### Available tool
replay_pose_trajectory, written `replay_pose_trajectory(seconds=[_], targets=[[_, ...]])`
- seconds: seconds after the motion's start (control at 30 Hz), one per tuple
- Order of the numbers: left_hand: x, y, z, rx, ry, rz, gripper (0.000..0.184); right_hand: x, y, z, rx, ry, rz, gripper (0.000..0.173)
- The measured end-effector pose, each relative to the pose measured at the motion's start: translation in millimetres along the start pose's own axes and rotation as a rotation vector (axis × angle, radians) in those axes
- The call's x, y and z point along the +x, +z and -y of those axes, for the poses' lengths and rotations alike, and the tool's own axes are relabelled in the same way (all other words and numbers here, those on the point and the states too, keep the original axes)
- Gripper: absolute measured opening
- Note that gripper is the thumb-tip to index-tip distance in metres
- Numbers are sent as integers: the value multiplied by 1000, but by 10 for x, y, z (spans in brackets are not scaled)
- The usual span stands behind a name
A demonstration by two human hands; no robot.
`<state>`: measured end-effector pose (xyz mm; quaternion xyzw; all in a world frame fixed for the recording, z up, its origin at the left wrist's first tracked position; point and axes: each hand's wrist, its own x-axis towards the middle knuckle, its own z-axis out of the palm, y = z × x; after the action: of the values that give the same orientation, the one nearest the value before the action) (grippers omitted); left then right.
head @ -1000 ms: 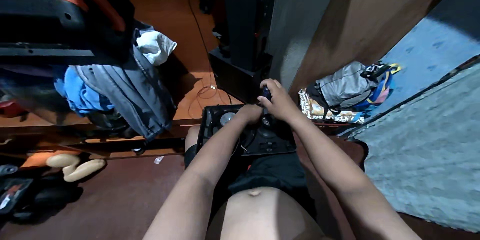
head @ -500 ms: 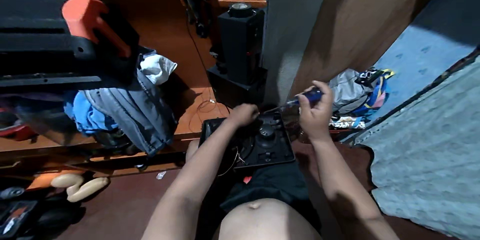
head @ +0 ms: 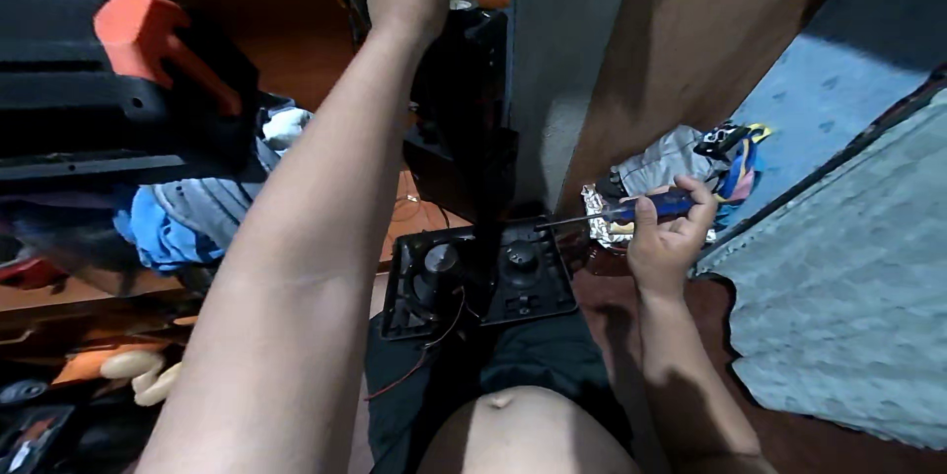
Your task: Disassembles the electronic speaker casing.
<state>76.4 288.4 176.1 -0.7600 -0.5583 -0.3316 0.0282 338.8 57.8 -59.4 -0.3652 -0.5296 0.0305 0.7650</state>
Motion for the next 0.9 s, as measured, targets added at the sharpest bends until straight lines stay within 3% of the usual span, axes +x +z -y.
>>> replay_pose_trajectory(seconds=[0.13,0.27,0.37,0.53,0.7,0.8,0.9], targets=[[51,18,-27,61,17,37,30,-13,-15,-18,-24,30,1,45],[-56,163,33,-33,24,-160,32,9,-35,-53,-102,57,43,46],[-460,396,113,-116,189,-217,40,33,-46,-112,-190,82,129,46],[-1544,1186,484,-244,402,165,38,85,119,-344,-322,42,307,43],[-2315,1929,793,-344,240,744,59,53,346,-513,-441,79,512,41],[-2404,2110,814,-258,255,880,77,32,471,-584,-493,133,615,42],[-2401,2165,798,-246,278,899,73,5,537,-642,-493,135,655,41]])
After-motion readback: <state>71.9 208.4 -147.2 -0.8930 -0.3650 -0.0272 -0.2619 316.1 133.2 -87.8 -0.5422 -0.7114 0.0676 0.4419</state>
